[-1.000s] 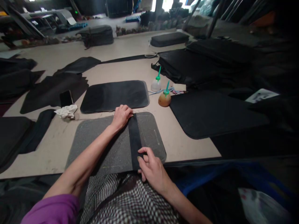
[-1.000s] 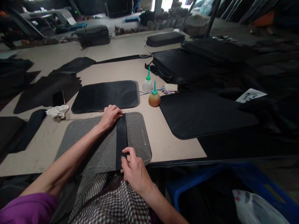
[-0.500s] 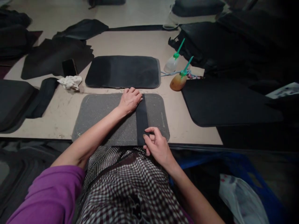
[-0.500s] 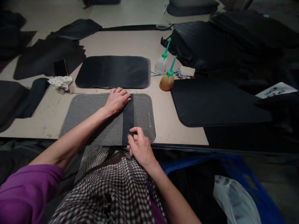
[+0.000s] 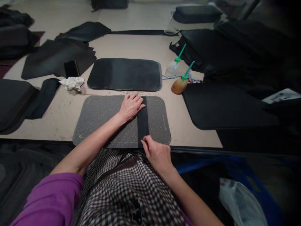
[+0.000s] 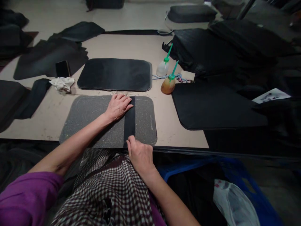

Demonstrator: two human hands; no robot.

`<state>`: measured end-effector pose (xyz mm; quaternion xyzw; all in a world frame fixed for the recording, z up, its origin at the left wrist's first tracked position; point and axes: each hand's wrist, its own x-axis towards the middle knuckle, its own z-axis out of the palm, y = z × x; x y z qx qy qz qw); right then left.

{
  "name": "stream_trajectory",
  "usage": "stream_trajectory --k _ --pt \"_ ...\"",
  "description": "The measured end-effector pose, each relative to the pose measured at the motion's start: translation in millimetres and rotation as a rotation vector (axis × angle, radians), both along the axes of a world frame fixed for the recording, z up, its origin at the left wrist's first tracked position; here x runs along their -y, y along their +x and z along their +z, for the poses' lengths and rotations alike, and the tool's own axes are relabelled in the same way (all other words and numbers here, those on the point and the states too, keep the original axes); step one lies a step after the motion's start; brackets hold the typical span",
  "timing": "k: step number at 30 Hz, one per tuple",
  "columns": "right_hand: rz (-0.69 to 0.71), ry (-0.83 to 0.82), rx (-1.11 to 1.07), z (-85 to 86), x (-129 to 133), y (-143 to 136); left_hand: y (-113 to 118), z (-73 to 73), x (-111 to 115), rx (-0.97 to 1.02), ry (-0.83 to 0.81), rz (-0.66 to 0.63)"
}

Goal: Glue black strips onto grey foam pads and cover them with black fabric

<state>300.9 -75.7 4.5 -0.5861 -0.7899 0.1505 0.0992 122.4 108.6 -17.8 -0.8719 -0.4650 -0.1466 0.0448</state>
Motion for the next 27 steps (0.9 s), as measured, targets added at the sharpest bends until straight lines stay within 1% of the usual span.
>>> stream_trajectory --k 3,5,6,8,10,15,19,23,27 --pt "0.050 0.195 -0.001 5.9 -1 1 0 2.3 2 0.014 -0.007 0.002" --pt "0.093 0.266 -0.053 9.2 -7 3 0 2.1 1 0.022 -0.018 0.001" --pt "0.127 0.273 -0.083 10.0 -10 4 0 1.7 0 0.030 -0.024 0.000" --pt "0.202 0.247 -0.125 9.5 -16 7 0 1.1 -4 0.046 -0.036 0.002" --pt "0.239 0.204 -0.131 6.8 -20 10 1 1.6 -9 0.061 -0.048 0.006" --pt "0.213 0.162 -0.152 1.0 -21 11 3 4.1 -31 0.133 -0.074 0.054" --pt "0.203 0.171 -0.173 0.7 -21 10 5 1.6 -47 0.115 -0.115 0.068" --pt "0.203 0.177 -0.163 0.9 -23 12 4 0.1 -54 0.139 -0.152 0.056" --pt "0.235 0.173 -0.131 -0.1 -22 14 3 1.8 -57 0.156 -0.132 0.069"
